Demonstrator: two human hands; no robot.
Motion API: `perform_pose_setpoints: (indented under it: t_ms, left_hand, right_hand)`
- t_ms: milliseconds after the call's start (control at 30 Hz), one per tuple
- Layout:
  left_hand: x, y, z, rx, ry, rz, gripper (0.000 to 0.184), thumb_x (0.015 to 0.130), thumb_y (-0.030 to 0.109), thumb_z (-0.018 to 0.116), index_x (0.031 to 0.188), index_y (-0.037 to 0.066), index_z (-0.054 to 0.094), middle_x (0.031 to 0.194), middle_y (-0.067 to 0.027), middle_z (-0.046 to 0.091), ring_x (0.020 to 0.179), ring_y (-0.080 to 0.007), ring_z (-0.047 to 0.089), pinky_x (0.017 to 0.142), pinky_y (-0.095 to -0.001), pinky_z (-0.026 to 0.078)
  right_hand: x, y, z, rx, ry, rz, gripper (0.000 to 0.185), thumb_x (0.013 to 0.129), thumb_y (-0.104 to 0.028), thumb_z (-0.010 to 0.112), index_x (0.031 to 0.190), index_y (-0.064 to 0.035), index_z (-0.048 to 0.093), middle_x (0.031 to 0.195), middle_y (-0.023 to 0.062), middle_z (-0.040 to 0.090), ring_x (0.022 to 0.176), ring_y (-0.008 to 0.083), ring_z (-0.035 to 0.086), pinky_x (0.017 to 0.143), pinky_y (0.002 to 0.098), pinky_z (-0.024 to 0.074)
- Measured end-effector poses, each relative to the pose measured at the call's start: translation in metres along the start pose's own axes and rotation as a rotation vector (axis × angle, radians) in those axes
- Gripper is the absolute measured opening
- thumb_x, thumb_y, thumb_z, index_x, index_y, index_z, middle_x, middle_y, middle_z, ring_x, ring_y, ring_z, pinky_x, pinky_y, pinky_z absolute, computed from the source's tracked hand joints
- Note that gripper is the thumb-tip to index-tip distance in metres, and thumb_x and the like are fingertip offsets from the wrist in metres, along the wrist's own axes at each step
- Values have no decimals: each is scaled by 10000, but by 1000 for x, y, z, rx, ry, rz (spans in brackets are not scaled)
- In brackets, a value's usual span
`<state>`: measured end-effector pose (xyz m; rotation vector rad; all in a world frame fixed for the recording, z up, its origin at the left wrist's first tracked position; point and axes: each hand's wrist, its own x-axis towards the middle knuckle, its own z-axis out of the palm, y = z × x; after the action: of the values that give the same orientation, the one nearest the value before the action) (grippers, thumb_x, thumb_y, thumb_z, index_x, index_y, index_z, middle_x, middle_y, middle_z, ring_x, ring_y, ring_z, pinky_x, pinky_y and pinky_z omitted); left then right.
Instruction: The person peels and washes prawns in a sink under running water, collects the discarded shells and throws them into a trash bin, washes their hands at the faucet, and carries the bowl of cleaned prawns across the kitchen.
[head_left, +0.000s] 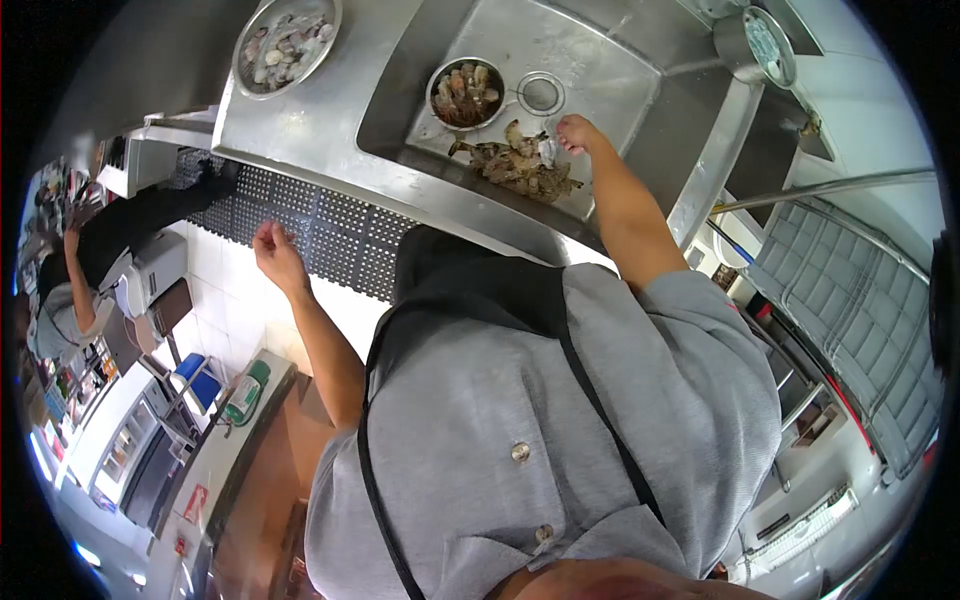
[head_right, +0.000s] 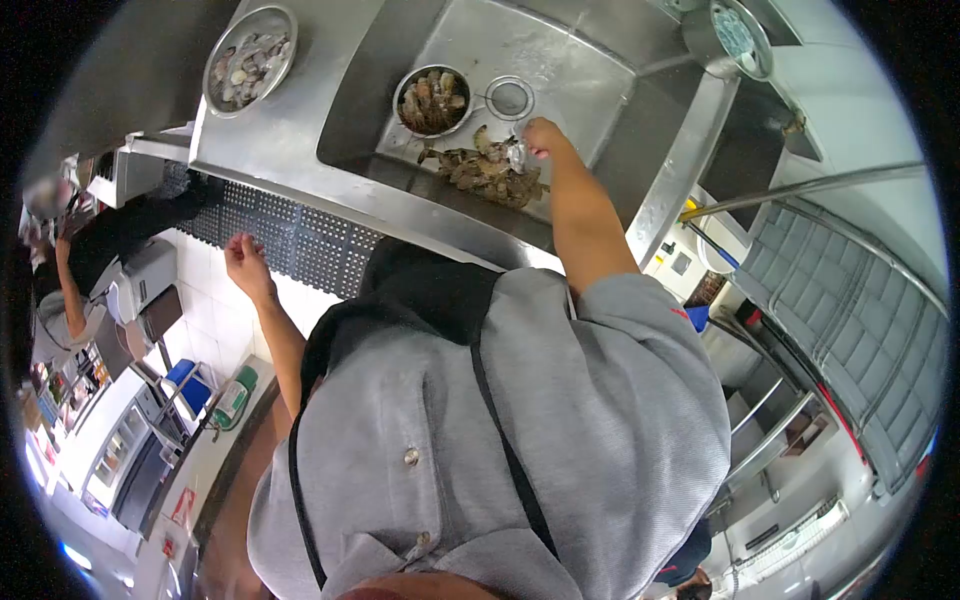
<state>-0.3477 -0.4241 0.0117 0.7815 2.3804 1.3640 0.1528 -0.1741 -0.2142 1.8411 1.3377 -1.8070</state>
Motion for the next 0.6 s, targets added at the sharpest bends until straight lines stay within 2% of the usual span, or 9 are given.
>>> perform_pose_setpoints:
  t_ms: [100, 133, 233, 333, 433, 467, 500, 567, 600]
  left_hand:
    - [-21, -14, -22, 123, 11, -89, 189, 907, 127, 588, 1007, -34, 587, 872, -68, 594, 729, -120, 547, 625, -245, 474]
    - [-27, -16, -24, 19, 49, -138, 196, 911, 136, 591, 1002, -38, 587, 841, -63, 595, 713, -116, 545, 627, -246, 470]
    - [-49, -14, -37, 79, 48, -152, 199, 917, 145, 585, 1004, -34, 586, 809, -53, 598, 670, -112, 533, 610, -245, 460]
    - [-76, 7, -48, 110, 74, -182, 215, 918, 160, 570, 1007, -36, 577, 803, -69, 603, 684, -124, 564, 583, -245, 450]
    - [-100, 3, -67, 170, 101, -245, 227, 912, 177, 570, 1010, -27, 577, 815, -71, 603, 671, -135, 577, 576, -250, 452]
    - [-107, -2, -73, 165, 115, -237, 227, 912, 177, 570, 1010, -27, 577, 815, -71, 603, 671, -135, 577, 576, -250, 452]
    - [-114, -9, -80, 165, 137, -259, 225, 909, 179, 570, 1014, -20, 578, 818, -71, 604, 667, -135, 582, 568, -249, 448]
    - [-122, -21, -90, 159, 172, -279, 224, 905, 182, 570, 1018, -12, 579, 822, -70, 605, 663, -135, 586, 560, -249, 444]
    - [-126, -27, -94, 119, 187, -302, 214, 912, 181, 569, 1020, -3, 579, 829, -73, 616, 658, -137, 595, 553, -245, 446]
  right_hand:
    - [7, -21, 13, 216, 115, -146, 211, 864, -188, 537, 1037, -78, 583, 802, 58, 612, 657, 165, 586, 534, 323, 489]
    - [8, -40, 18, 206, 96, -184, 211, 864, -188, 537, 1037, -78, 583, 802, 58, 612, 657, 165, 586, 534, 323, 489]
    - [16, -85, 43, 332, 32, -221, 223, 874, -163, 506, 1062, -62, 569, 844, 83, 614, 682, 192, 604, 564, 338, 507]
    - [29, -109, 72, 672, 21, -192, 259, 870, -119, 475, 1117, -49, 507, 879, 119, 588, 708, 268, 626, 617, 397, 540]
    - [34, -122, 94, 692, 97, -155, 260, 871, -107, 471, 1124, -49, 483, 863, 108, 568, 700, 279, 620, 629, 417, 543]
    - [45, -121, 103, 695, 169, -133, 240, 855, -130, 493, 1075, -52, 550, 872, 154, 607, 731, 306, 635, 637, 428, 534]
    - [54, -118, 109, 693, 161, -147, 240, 855, -130, 493, 1075, -52, 550, 872, 154, 607, 731, 306, 635, 637, 428, 534]
    - [68, -116, 112, 266, 582, -125, 219, 830, -155, 515, 983, -42, 623, 877, 201, 644, 781, 327, 649, 653, 434, 520]
    - [66, -120, 114, 262, 579, -136, 219, 830, -155, 515, 983, -42, 623, 877, 201, 644, 781, 327, 649, 653, 434, 520]
